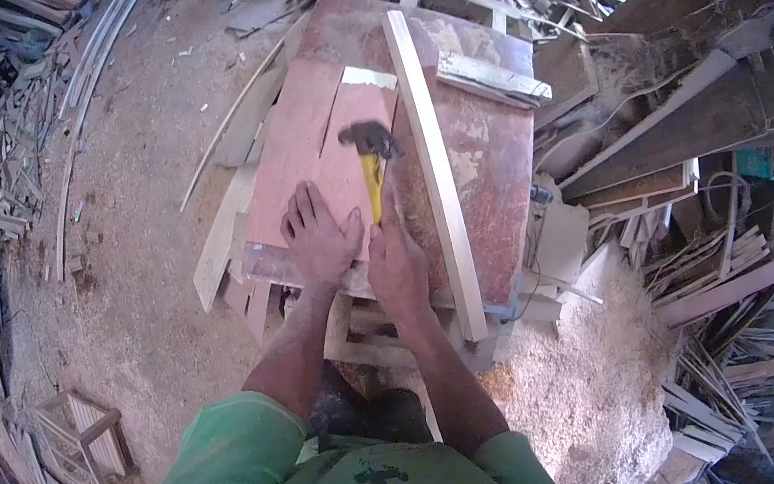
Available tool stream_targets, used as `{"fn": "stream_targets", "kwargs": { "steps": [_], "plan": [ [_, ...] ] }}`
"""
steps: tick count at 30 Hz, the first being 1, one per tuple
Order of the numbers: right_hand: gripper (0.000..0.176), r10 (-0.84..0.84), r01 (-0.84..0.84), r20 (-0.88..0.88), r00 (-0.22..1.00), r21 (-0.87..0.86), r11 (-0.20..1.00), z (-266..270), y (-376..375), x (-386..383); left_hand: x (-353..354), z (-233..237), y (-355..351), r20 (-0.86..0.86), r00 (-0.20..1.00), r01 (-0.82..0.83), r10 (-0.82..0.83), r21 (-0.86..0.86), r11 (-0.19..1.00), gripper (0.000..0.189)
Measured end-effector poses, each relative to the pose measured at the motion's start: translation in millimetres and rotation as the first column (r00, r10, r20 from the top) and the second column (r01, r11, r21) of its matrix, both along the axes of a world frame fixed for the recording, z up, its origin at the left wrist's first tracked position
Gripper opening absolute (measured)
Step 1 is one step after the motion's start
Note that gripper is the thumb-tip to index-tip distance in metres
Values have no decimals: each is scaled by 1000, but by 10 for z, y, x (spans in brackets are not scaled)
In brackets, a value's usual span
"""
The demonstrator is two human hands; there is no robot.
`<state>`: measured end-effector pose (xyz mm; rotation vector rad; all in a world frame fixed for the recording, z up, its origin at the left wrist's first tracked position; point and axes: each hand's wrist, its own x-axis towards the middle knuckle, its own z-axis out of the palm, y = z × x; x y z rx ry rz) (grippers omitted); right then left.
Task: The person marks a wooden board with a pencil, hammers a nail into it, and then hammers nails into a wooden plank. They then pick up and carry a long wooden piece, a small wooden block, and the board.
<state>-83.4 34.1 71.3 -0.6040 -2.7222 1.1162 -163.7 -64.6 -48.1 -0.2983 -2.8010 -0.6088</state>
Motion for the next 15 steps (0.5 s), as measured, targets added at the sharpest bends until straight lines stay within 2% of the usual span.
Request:
{"fn": "stream_targets", "kwargs": {
  "steps": [2, 4, 6, 7, 8, 11, 13, 15],
  "plan": [
    [62, 32, -10, -249, 968, 89, 996, 94, 2, 118, 49, -33, -6, 11, 1000, 11, -11, 9, 1000, 91],
    [65, 53, 7, -397, 916, 149, 989, -61, 3, 334, 28, -54, -3, 11, 1000, 16, -16, 4, 1000, 92],
    [65, 91, -52, -236, 968, 165, 985, -218, 7, 366, 25, -50, -7, 4, 1000, 9, -9, -24, 1000, 91],
    [64, 117, -114, -11, 993, 152, 982, -253, -16, 301, 29, -26, 0, -2, 1000, 7, -7, -36, 999, 90],
    [63, 139, -169, 214, 967, 127, 978, -270, -11, 249, 43, -21, 6, 6, 1000, 3, -3, -33, 999, 90],
    [61, 149, -145, 77, 986, -57, 988, -129, 30, -49, -13, -36, 11, 9, 1000, -2, 2, -31, 1000, 90],
    [63, 124, -107, -254, 959, 79, 991, 226, -75, -37, 21, -39, -1, 21, 1000, 7, -6, -41, 999, 90],
    [63, 104, -45, -447, 888, 141, 989, 194, -77, 148, 39, -11, -2, 37, 999, 1, -1, -18, 1000, 91]
  ]
}}
